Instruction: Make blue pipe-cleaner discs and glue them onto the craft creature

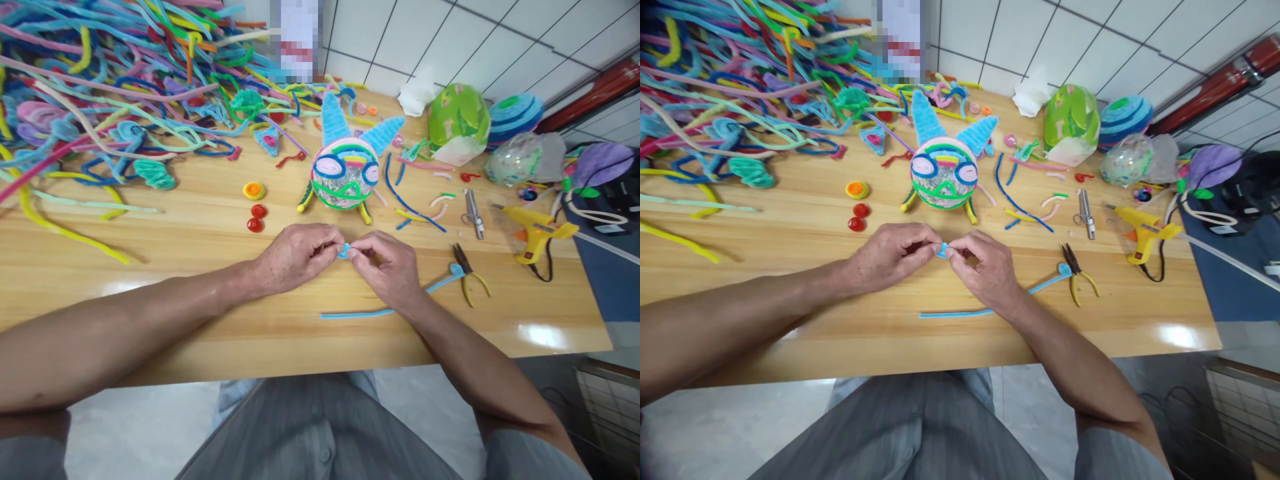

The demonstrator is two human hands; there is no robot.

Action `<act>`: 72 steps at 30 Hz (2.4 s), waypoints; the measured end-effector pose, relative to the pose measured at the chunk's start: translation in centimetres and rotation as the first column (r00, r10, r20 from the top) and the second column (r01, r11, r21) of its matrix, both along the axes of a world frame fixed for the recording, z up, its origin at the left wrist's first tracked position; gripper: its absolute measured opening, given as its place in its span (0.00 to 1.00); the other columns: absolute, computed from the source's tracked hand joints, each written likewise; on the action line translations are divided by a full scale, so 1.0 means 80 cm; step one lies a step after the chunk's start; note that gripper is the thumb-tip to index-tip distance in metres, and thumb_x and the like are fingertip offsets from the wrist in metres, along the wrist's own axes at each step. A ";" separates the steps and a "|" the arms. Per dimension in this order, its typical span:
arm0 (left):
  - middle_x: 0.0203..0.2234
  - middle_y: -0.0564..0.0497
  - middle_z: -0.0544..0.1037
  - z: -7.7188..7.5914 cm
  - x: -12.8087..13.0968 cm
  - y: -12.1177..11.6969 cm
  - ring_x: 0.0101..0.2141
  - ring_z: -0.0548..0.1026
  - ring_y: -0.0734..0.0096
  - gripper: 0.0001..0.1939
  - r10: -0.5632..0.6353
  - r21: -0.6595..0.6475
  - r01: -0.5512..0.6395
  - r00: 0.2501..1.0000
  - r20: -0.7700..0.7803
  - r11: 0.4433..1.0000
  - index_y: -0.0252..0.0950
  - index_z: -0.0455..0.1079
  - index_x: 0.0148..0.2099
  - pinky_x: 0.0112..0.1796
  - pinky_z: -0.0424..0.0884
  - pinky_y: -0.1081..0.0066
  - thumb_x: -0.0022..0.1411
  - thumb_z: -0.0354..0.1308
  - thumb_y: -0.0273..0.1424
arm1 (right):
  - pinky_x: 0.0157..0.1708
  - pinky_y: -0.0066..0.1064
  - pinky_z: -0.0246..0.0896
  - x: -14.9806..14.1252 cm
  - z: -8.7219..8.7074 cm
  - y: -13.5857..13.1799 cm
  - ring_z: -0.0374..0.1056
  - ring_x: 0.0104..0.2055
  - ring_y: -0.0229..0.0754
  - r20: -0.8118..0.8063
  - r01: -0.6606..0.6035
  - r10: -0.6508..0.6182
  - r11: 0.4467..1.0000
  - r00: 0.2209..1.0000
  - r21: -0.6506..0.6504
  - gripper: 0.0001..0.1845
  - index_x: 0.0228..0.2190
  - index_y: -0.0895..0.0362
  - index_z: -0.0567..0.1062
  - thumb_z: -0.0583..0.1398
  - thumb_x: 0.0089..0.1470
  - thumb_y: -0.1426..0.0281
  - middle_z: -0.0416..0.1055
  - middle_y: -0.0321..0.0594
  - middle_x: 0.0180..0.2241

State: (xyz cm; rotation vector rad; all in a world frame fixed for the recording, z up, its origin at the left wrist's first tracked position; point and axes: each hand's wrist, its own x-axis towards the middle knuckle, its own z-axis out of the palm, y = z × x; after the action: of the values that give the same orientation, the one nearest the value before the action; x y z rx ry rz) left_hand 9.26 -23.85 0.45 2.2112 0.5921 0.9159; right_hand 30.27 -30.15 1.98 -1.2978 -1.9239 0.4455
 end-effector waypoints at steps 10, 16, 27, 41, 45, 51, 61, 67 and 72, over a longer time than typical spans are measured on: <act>0.28 0.52 0.80 0.000 0.000 0.000 0.28 0.75 0.75 0.07 0.002 -0.014 -0.002 1.000 0.005 1.000 0.34 0.74 0.39 0.31 0.67 0.76 0.70 0.55 0.26 | 0.31 0.30 0.66 -0.005 0.000 0.000 0.69 0.29 0.37 -0.002 0.040 -0.040 0.998 0.999 -0.046 0.03 0.32 0.53 0.76 0.64 0.59 0.71 0.73 0.35 0.27; 0.29 0.52 0.81 0.000 0.000 0.000 0.28 0.76 0.75 0.07 0.000 -0.031 0.000 1.000 -0.004 1.000 0.35 0.75 0.39 0.31 0.67 0.76 0.70 0.55 0.26 | 0.31 0.31 0.66 -0.004 0.000 0.000 0.70 0.29 0.38 0.017 0.059 -0.058 0.997 0.998 -0.053 0.04 0.32 0.52 0.77 0.64 0.60 0.70 0.74 0.35 0.26; 0.28 0.52 0.80 -0.001 0.000 0.000 0.27 0.75 0.76 0.07 0.002 -0.015 -0.002 1.000 0.016 1.000 0.34 0.74 0.39 0.31 0.66 0.76 0.71 0.56 0.26 | 0.31 0.31 0.65 -0.003 0.001 -0.001 0.70 0.29 0.38 0.018 0.028 -0.027 0.999 0.999 -0.029 0.04 0.32 0.52 0.77 0.63 0.61 0.70 0.74 0.35 0.27; 0.29 0.52 0.80 0.000 -0.001 0.000 0.28 0.75 0.75 0.07 0.001 -0.022 -0.001 1.000 0.002 1.000 0.35 0.74 0.40 0.31 0.67 0.76 0.71 0.55 0.27 | 0.32 0.32 0.67 -0.004 0.001 -0.001 0.71 0.30 0.39 0.051 0.047 -0.046 0.999 0.998 -0.017 0.03 0.33 0.52 0.77 0.63 0.61 0.69 0.75 0.36 0.27; 0.28 0.52 0.80 -0.001 -0.001 0.000 0.27 0.75 0.75 0.07 0.001 -0.008 -0.001 1.000 0.007 1.000 0.35 0.74 0.39 0.31 0.66 0.76 0.71 0.56 0.26 | 0.31 0.32 0.65 -0.004 0.000 -0.001 0.71 0.29 0.39 0.053 0.030 -0.029 1.000 0.998 -0.005 0.05 0.32 0.52 0.77 0.63 0.62 0.70 0.74 0.36 0.26; 0.29 0.52 0.80 -0.001 0.000 0.000 0.28 0.76 0.75 0.07 -0.002 -0.019 0.002 1.000 0.007 1.000 0.35 0.74 0.39 0.32 0.67 0.76 0.70 0.55 0.26 | 0.32 0.32 0.65 -0.003 -0.001 -0.001 0.71 0.30 0.39 0.056 0.042 -0.041 0.999 0.998 -0.018 0.06 0.32 0.52 0.77 0.63 0.62 0.69 0.74 0.36 0.27; 0.28 0.52 0.80 0.000 0.000 0.000 0.27 0.74 0.76 0.07 0.002 -0.034 -0.001 1.000 0.014 0.999 0.35 0.74 0.39 0.31 0.66 0.76 0.70 0.56 0.26 | 0.32 0.32 0.67 -0.003 -0.001 -0.001 0.72 0.30 0.39 0.045 0.037 -0.037 0.999 0.998 -0.018 0.03 0.34 0.52 0.78 0.63 0.62 0.69 0.75 0.36 0.28; 0.29 0.52 0.80 0.001 0.000 0.000 0.28 0.75 0.75 0.07 0.002 -0.048 0.000 1.000 0.026 0.999 0.35 0.74 0.39 0.31 0.67 0.76 0.70 0.55 0.25 | 0.34 0.32 0.69 -0.002 -0.002 -0.002 0.73 0.31 0.40 0.018 0.062 -0.061 0.996 0.998 -0.066 0.03 0.37 0.52 0.78 0.64 0.60 0.68 0.76 0.36 0.29; 0.27 0.53 0.79 0.002 0.001 0.000 0.27 0.74 0.76 0.07 0.009 -0.043 -0.008 1.000 0.021 0.999 0.35 0.74 0.39 0.31 0.66 0.77 0.70 0.56 0.27 | 0.37 0.34 0.69 0.001 0.001 -0.002 0.74 0.34 0.41 0.012 0.042 -0.041 0.996 0.999 -0.082 0.06 0.38 0.52 0.79 0.60 0.64 0.68 0.78 0.38 0.32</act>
State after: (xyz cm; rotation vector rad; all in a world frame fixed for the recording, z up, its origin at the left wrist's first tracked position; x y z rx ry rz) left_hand 9.32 -23.86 0.59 2.1596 0.6063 0.9219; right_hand 30.34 -30.34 2.09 -1.3923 -1.9007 0.5028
